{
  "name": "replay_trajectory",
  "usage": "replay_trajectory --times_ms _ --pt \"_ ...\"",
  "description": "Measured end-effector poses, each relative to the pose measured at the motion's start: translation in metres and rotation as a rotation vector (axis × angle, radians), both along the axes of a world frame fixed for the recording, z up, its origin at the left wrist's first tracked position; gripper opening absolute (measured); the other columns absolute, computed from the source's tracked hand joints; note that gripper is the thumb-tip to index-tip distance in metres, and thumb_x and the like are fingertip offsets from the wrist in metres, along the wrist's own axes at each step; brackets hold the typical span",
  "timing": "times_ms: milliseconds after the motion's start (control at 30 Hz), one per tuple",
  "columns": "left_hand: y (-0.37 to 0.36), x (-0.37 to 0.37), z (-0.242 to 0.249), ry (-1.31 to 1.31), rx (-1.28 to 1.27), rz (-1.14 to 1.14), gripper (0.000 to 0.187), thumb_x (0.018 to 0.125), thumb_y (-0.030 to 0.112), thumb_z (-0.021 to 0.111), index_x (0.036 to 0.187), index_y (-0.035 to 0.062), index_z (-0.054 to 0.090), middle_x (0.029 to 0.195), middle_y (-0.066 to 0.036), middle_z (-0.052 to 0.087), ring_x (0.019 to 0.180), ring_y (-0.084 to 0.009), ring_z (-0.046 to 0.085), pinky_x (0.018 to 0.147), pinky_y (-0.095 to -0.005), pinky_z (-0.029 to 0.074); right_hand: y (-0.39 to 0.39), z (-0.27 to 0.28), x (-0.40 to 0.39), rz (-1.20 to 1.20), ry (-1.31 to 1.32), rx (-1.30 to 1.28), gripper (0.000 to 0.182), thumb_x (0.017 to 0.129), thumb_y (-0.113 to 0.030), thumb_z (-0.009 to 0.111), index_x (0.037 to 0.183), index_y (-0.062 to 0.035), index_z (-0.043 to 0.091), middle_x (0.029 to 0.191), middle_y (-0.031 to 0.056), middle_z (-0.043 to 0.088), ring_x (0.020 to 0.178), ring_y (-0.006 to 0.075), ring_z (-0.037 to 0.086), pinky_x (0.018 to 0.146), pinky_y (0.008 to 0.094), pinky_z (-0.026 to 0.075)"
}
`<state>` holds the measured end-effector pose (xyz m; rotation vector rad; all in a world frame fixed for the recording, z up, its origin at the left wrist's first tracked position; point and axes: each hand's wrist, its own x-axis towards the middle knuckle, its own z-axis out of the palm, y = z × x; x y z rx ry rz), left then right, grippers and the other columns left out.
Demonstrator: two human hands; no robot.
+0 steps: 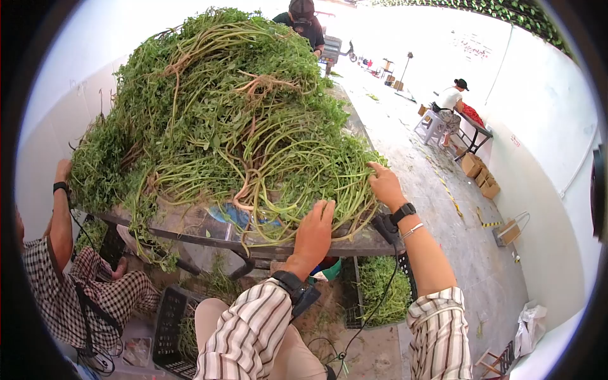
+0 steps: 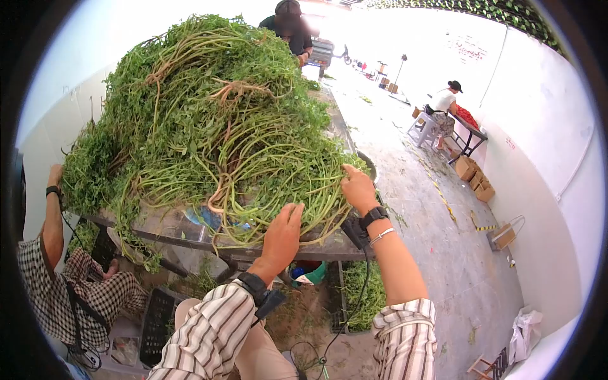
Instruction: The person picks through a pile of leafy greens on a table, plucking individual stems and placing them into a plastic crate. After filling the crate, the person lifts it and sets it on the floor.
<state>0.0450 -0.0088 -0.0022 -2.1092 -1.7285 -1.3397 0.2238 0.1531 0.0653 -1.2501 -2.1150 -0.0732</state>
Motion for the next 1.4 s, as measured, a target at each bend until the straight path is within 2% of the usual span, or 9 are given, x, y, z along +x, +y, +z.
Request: replay_trajectory --times_ms 233,400,567,633,800,1000,1067,1167,1400 --pt "-0.004 -0.001 0.001 0.01 -0.057 -0.027 0.047 0.088 -0.001 0.048 0.135 0.0041 0.042 0.13 -0.017 0.045 0.114 -0.0365 0.049 0.093 -0.044 0.043 -0.015 0.014 -0.005 -0.01 -0.099 -0.14 0.029 0.082 -0.016 0.056 0.109 -0.0085 0.063 0.091 0.0209 0.065 0.089 0.0379 0.061 0.078 0.0461 0.049" --pt "-0.004 0.0 0.009 -0.073 -0.049 -0.028 0.048 0.088 0.002 0.052 0.135 0.0048 0.04 0.125 -0.017 0.046 0.107 -0.0377 0.052 0.087 -0.0433 0.046 -0.048 0.032 -0.01 0.153 0.059 0.054 0.018 0.082 -0.013 0.058 0.097 -0.0065 0.066 0.09 0.0161 0.066 0.081 0.036 0.063 0.071 0.0424 0.051" --pt "-0.01 -0.001 0.018 -0.162 0.025 -0.068 0.051 0.087 0.003 0.057 0.134 0.0062 0.039 0.118 -0.017 0.046 0.1 -0.0391 0.054 0.08 -0.043 0.048 -0.098 0.026 -0.022 0.39 -0.044 0.148 0.012 0.082 -0.01 0.06 0.092 -0.007 0.066 0.086 0.0112 0.066 0.077 0.0309 0.064 0.066 0.037 0.052" --pt "-0.016 -0.001 0.024 -0.176 -0.022 -0.103 0.044 0.086 0.002 0.056 0.128 0.0058 0.044 0.112 -0.016 0.046 0.095 -0.039 0.055 0.074 -0.0447 0.048 -0.113 0.02 -0.026 0.43 -0.176 0.114 0.012 0.082 -0.01 0.06 0.094 -0.0072 0.063 0.083 0.0094 0.063 0.077 0.03 0.062 0.065 0.038 0.051" --pt "-0.005 -0.003 0.006 -0.174 0.005 -0.072 0.028 0.086 0.002 0.056 0.113 0.0036 0.05 0.106 -0.017 0.045 0.087 -0.0403 0.055 0.069 -0.047 0.046 -0.125 0.015 -0.033 0.455 -0.19 0.136 0.013 0.082 -0.01 0.061 0.095 -0.0075 0.062 0.08 0.0089 0.061 0.077 0.0292 0.061 0.064 0.0383 0.051" --pt "-0.005 -0.002 0.003 -0.215 0.032 -0.066 0.021 0.088 0.001 0.053 0.109 0.0029 0.05 0.108 -0.017 0.044 0.083 -0.0418 0.056 0.065 -0.0487 0.045 -0.127 0.028 -0.013 0.338 0.011 0.125 0.024 0.083 -0.009 0.06 0.107 -0.0061 0.061 0.079 0.0098 0.062 0.075 0.0282 0.061 0.065 0.0359 0.051" --pt "-0.005 -0.001 0.002 -0.235 0.022 -0.057 0.02 0.089 0.001 0.053 0.109 0.003 0.05 0.109 -0.017 0.044 0.083 -0.042 0.056 0.065 -0.0489 0.045 -0.131 0.044 -0.003 0.116 0.203 -0.17 0.026 0.083 -0.011 0.059 0.108 -0.005 0.061 0.081 0.0109 0.064 0.074 0.025 0.062 0.068 0.0325 0.049" --pt "-0.005 -0.001 0.0 -0.226 0.005 -0.029 0.019 0.09 0.002 0.052 0.109 0.0035 0.05 0.111 -0.018 0.044 0.083 -0.0422 0.056 0.064 -0.0488 0.046 -0.117 0.039 0.011 0.18 0.346 -0.149 0.022 0.084 -0.013 0.059 0.104 -0.0037 0.062 0.082 0.0119 0.065 0.071 0.0222 0.061 0.069 0.031 0.048" --pt "-0.005 -0.002 0.0 -0.216 0.024 -0.036 0.02 0.09 0.001 0.049 0.11 0.003 0.046 0.11 -0.018 0.045 0.088 -0.0446 0.053 0.069 -0.0481 0.047 -0.109 0.027 0.006 0.256 0.319 -0.19 0.023 0.084 -0.015 0.058 0.104 -0.0029 0.063 0.079 0.0133 0.064 0.071 0.0231 0.061 0.067 0.0312 0.047"
